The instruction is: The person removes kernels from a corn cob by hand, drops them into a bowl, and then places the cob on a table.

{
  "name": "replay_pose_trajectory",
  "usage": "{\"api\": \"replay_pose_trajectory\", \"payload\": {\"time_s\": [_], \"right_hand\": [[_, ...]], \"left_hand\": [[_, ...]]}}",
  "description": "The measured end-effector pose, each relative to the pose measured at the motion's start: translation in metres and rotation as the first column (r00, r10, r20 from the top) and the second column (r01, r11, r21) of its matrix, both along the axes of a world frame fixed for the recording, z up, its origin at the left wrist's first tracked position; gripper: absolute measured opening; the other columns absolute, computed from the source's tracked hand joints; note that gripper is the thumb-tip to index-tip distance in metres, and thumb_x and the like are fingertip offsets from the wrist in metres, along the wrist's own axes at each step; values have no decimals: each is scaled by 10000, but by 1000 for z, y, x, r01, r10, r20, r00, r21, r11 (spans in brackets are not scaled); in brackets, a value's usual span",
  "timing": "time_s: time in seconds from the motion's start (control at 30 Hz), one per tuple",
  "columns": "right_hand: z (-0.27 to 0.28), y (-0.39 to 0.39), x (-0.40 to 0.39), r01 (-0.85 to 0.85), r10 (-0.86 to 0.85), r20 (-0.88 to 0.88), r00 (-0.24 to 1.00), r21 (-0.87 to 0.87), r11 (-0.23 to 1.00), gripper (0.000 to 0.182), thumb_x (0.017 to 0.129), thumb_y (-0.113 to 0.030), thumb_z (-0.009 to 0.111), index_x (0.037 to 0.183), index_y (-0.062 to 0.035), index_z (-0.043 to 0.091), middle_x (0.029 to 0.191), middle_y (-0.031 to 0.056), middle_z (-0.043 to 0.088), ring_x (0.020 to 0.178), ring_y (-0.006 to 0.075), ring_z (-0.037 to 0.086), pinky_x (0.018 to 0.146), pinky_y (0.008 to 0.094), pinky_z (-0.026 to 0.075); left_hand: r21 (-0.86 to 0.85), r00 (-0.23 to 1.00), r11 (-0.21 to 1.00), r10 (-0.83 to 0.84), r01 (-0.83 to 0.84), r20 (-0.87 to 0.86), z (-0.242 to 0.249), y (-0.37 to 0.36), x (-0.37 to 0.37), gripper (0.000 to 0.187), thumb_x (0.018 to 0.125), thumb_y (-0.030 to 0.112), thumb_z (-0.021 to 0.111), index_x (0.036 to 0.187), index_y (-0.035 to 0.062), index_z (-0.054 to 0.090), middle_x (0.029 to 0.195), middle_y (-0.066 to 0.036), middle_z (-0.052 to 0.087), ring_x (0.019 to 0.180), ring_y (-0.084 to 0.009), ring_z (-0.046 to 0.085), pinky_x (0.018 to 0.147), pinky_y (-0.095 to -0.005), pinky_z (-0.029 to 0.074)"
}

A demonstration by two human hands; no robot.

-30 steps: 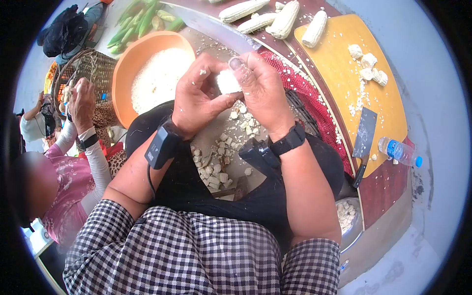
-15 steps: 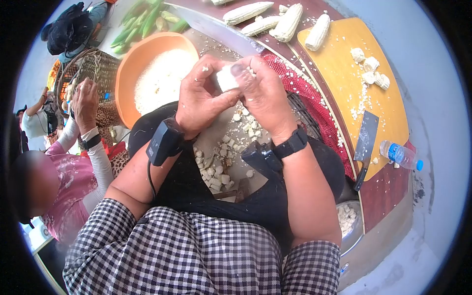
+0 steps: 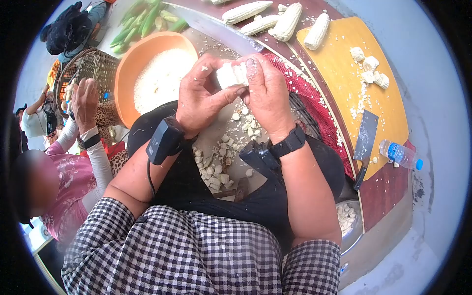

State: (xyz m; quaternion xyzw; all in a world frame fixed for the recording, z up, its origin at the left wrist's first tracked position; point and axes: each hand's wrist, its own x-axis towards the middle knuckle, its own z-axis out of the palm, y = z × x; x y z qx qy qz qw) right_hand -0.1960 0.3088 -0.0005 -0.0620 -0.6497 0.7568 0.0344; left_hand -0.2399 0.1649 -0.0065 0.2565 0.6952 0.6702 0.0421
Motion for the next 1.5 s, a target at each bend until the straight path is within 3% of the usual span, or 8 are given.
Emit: {"api": "replay_pose_trajectory", "payload": {"time_s": [0.17,0.37,0.77,0.87,0.97,1.07,1.27,1.5], "right_hand": [[6,4,1,-52,81,124,989,-221,974,309,984,-341,487,991,-57,608,775,4,582,613,28,493,521,186,398],[1,-5,0,-60,62,-32,998,54,997,310,970,-319,525,979,-22,611,801,2,587,693,47,526,587,207,442],[2,-8,0,28,-25,-57,998,40,999,309,1001,-268,450,985,-7,614,784,18,599,683,58,530,568,222,442],[-3,-6,1,-16,12,-43,999,-83,996,307,1003,-271,445,993,-12,610,776,7,593,646,39,503,532,200,411],[-3,-8,1,-19,4,-73,997,-210,977,300,991,-295,477,1001,-24,606,764,-13,579,608,24,472,505,183,381],[-2,-4,1,-38,50,41,998,-252,967,308,972,-321,519,977,-29,617,753,-24,574,598,25,473,500,187,385],[0,-6,-3,-23,26,21,999,-163,986,315,957,-326,549,920,-25,632,744,-22,581,637,28,507,528,198,411],[-8,-8,-3,42,-48,-39,998,-139,989,310,992,-271,475,922,-10,625,772,6,612,681,54,545,578,219,450]], "left_hand": [[-26,999,999,27,-28,-37,0,0,0,322,687,27,776,947,1,587,882,-42,532,729,-100,595,618,-244,506],[-217,992,974,32,-58,-123,15,-4,3,310,679,52,783,912,1,584,834,-46,520,638,-96,570,556,-241,471],[-214,970,975,10,-64,-243,11,-5,0,327,686,86,784,949,11,605,819,-64,529,604,-129,557,542,-248,452],[-179,973,983,10,-53,-230,10,-4,0,336,685,84,784,964,14,610,820,-67,533,611,-139,563,548,-255,462],[-166,981,986,-19,-14,-195,9,-6,1,389,712,110,793,1041,9,612,859,-20,485,684,-74,483,566,-210,398],[-135,997,990,28,-38,-74,7,-5,4,399,699,94,800,1041,12,612,891,-17,486,687,-63,485,554,-197,395],[-191,983,980,22,-57,-182,13,-4,5,368,693,81,801,1011,14,628,928,-29,488,692,-65,491,548,-198,398],[-207,965,978,-41,-14,-259,9,-6,0,372,724,112,778,1047,2,632,947,-49,509,755,-104,518,598,-220,420]]}}
